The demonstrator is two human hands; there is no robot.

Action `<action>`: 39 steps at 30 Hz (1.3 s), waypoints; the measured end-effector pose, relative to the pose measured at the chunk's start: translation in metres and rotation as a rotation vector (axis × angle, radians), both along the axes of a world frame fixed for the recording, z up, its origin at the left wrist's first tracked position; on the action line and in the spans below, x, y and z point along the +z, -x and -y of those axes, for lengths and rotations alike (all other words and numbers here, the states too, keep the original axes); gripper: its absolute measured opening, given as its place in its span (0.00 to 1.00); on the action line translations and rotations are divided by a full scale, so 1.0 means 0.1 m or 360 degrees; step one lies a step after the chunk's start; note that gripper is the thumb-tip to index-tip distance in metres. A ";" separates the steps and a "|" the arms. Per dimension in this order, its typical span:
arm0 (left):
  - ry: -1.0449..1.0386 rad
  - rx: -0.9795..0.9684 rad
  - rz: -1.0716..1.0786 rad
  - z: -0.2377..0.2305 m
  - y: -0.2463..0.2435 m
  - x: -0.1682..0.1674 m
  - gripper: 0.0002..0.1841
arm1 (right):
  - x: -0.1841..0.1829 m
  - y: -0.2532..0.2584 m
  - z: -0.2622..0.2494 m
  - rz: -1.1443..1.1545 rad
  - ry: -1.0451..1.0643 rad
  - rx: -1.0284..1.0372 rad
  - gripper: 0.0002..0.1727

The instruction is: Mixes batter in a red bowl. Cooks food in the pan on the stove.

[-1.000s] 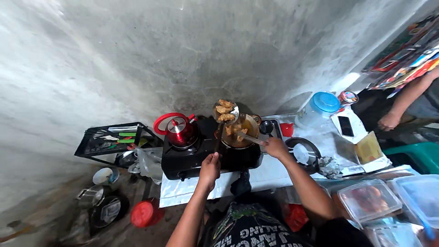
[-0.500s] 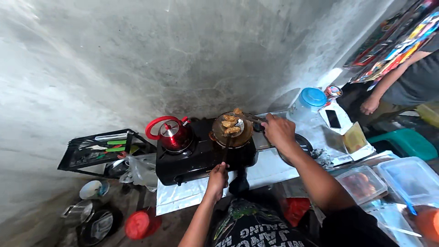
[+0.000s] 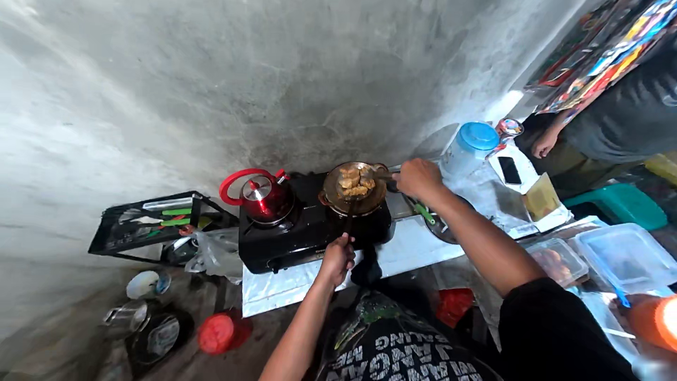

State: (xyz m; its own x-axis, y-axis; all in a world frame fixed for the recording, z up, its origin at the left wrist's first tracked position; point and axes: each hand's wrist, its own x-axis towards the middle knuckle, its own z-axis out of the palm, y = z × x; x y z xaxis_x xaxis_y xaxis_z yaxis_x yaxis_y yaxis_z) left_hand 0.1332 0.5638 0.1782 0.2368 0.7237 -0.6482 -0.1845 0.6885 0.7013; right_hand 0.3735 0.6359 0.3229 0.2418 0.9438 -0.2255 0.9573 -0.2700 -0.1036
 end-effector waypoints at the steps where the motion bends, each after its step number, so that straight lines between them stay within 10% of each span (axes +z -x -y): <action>1: 0.0017 0.0007 0.0009 -0.02 0.01 0.00 0.22 | -0.02 -0.05 0.02 -0.0031 -0.0013 -0.0029 0.27; 14: -0.0165 0.0066 -0.0118 -0.13 0.23 0.47 0.20 | -1.57 0.00 0.21 -0.0592 -0.0048 -0.0145 0.24; 24: -0.0170 0.0068 -0.0147 -0.24 0.31 0.26 0.21 | -1.84 0.29 0.06 -0.0880 -0.0158 -0.0290 0.31; 33: -0.0091 -0.0005 -0.0084 -0.30 0.26 0.16 0.22 | -1.06 0.09 0.08 -0.1072 -0.0480 -0.0313 0.32; 36: -0.0077 -0.0040 -0.0072 -0.34 0.26 0.13 0.22 | -0.18 0.27 0.60 -0.2011 -0.1142 0.0375 0.27; 39: -0.0084 -0.0081 -0.0072 -0.37 0.28 0.09 0.22 | 0.74 0.55 1.33 -0.3065 -0.0941 0.1309 0.30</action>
